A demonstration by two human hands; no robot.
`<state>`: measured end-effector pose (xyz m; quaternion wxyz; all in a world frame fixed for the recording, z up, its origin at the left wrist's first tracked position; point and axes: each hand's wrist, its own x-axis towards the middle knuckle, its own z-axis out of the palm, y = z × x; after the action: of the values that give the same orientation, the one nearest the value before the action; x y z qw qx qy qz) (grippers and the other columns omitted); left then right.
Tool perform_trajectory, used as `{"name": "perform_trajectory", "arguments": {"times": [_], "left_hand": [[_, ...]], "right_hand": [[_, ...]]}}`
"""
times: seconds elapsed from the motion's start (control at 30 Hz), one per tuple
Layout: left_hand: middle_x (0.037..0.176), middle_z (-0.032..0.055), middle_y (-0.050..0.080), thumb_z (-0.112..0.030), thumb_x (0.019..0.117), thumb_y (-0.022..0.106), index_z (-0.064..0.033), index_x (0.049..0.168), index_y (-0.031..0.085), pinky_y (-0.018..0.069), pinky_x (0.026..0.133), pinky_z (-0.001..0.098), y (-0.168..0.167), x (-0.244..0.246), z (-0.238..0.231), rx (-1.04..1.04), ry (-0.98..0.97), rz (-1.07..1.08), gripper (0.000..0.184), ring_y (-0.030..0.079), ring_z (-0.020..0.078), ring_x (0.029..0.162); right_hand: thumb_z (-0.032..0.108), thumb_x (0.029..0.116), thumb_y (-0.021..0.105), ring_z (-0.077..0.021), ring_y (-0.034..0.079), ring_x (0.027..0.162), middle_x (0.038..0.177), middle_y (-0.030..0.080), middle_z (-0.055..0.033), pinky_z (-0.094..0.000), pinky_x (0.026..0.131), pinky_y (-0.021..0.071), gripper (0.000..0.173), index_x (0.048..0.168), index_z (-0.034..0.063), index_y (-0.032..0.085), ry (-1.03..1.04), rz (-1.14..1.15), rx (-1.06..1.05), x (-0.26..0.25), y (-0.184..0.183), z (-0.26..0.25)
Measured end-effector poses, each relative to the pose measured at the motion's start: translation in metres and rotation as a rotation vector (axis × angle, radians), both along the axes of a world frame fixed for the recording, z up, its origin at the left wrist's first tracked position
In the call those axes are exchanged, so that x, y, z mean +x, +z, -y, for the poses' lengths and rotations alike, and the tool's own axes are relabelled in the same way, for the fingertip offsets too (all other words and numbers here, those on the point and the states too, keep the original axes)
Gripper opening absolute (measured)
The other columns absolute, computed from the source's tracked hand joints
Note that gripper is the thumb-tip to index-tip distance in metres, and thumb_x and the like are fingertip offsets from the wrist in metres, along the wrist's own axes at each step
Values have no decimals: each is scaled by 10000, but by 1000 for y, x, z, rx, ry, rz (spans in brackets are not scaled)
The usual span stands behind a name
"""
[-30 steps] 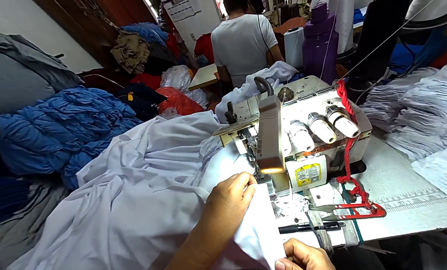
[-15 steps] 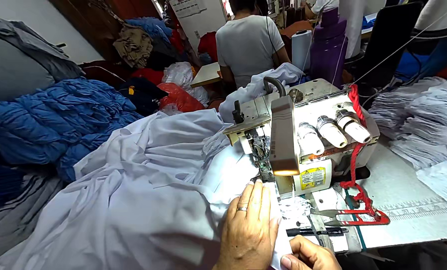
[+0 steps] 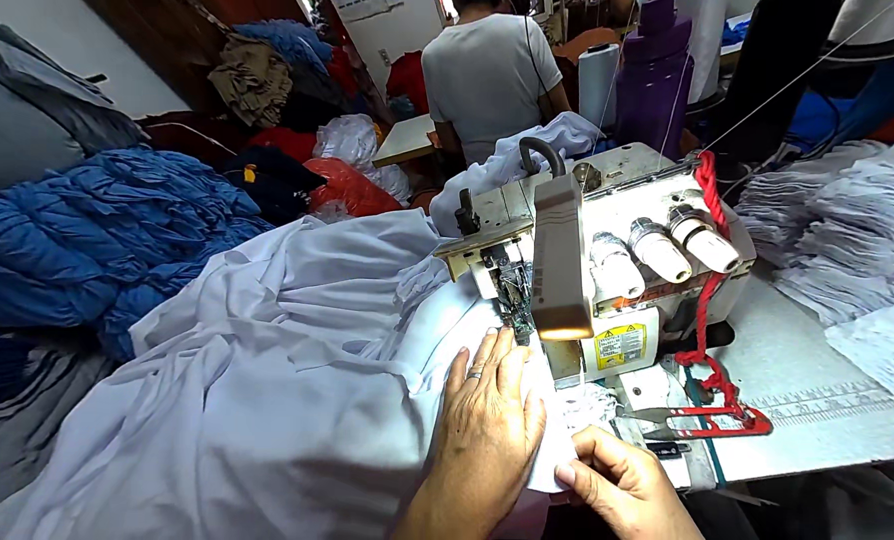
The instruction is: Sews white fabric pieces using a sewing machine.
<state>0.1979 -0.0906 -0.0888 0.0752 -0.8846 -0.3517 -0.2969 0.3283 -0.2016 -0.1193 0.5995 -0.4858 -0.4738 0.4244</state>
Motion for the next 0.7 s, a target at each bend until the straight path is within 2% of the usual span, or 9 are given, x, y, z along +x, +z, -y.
{"name": "perform_trajectory", "arguments": {"times": [0.1,0.2,0.27,0.37,0.4,0.5,0.57,0.7], "left_hand": [[1313,127,696,-340,982,409,-55,1122,732,423,1081,578,0,-4,-2,-12,-27,0,453,605,288,1320],[1339,129,683,-415,1019,424,-57,1216,723,400,1107,595,-3,-9,-2,-12,-78,30,506,600,288,1327],[1293,121,708,-407,1042,439,-64,1211,720,379,1133,581,-6,-16,2,23,-138,85,475,612,266,1312],[1190,66,729,-431,1091,410,-155,1124,682,316,1190,495,-12,-32,17,90,-236,140,390,603,188,1295],[1181,36,707,-444,1092,402,-187,1117,665,288,1206,459,-15,-37,23,93,-258,139,369,582,158,1296],[1175,2,671,-431,1085,437,-212,1109,660,258,1217,419,-28,-48,37,99,-301,119,314,562,125,1279],[1178,-8,666,-405,1079,473,-221,1125,653,272,1213,421,-39,-52,38,119,-303,134,262,568,119,1269],[1154,-24,660,-352,1072,513,-230,1105,642,300,1198,414,-46,-50,37,154,-294,195,181,583,106,1236]], "right_hand": [[112,952,664,19,653,761,839,702,-4,-157,720,547,135,933,-11,715,-39,42,39,-1,-4,-2],[142,935,682,-8,658,932,1013,699,-73,-142,798,545,160,898,-3,737,-91,86,83,-3,-9,-5],[109,937,666,-15,673,981,1061,714,-97,-156,841,554,150,915,-27,726,-86,44,83,-4,-7,-4],[91,975,629,37,640,779,873,690,35,-160,730,540,99,1017,13,674,-23,-93,-9,-8,-5,1],[74,983,616,26,654,762,855,693,52,-178,725,556,92,1053,23,647,4,-149,-38,-10,-4,3],[9,978,588,-13,697,865,964,725,20,-224,816,589,218,1194,-18,575,51,-229,-62,-13,-1,9],[-34,961,574,-29,700,939,1056,725,-20,-239,872,587,333,1288,-66,521,69,-204,-56,-16,1,12],[-70,942,539,-44,703,991,1113,731,-71,-243,911,573,429,1360,-123,460,53,-107,-27,-21,2,19]]}}
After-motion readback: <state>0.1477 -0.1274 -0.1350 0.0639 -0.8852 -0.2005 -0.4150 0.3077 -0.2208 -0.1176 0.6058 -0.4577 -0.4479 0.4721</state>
